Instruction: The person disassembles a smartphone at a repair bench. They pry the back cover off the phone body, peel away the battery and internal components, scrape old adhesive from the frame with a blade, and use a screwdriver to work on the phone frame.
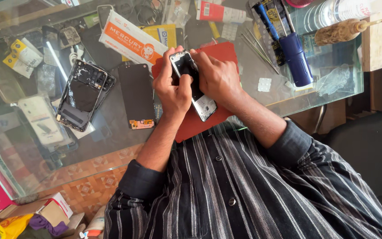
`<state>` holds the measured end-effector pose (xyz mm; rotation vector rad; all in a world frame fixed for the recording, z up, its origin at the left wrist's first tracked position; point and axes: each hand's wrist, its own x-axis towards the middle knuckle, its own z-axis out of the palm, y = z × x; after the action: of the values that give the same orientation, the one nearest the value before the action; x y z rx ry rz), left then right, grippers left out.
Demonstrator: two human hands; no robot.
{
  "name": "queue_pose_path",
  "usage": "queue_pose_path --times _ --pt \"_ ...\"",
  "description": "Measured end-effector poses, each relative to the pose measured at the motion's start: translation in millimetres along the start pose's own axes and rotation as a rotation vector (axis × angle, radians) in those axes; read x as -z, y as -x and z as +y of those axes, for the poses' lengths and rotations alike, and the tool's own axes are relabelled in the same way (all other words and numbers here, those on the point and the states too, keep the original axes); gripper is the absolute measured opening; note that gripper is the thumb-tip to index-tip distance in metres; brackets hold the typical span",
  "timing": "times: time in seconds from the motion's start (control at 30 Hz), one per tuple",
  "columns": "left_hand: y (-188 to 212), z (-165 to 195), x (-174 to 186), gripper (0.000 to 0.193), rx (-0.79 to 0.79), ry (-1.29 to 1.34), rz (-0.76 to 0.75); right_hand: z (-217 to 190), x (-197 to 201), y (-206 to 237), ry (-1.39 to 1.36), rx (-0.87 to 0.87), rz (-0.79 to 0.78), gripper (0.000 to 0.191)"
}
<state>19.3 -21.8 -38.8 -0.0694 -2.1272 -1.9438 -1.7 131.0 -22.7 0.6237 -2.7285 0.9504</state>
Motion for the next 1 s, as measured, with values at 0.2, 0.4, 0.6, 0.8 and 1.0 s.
queue_pose_path --times 0.2,0.4,0.6,0.8,1.0 --pt "0 -2 0 0.060 0.022 0.009 -0.008 0 -3 3 0.017 -0.004 0.017 0.035" --pt "0 -5 -1 0.060 -0.006 0.002 -0.001 -5 -4 -1 0.089 -0.095 -0.001 0.034" --pt "2 -6 -1 0.060 0.032 0.055 -0.003 -8 12 -1 0.178 -0.122 -0.152 0.032" --pt "1 -6 -1 0.059 -0.006 0.027 0.003 -6 17 10 0.222 -0.091 -0.228 0.032" --pt "2 -4 1 0.059 -0.002 0.031 -0.002 -20 31 16 0.126 -0.074 -0.159 0.035"
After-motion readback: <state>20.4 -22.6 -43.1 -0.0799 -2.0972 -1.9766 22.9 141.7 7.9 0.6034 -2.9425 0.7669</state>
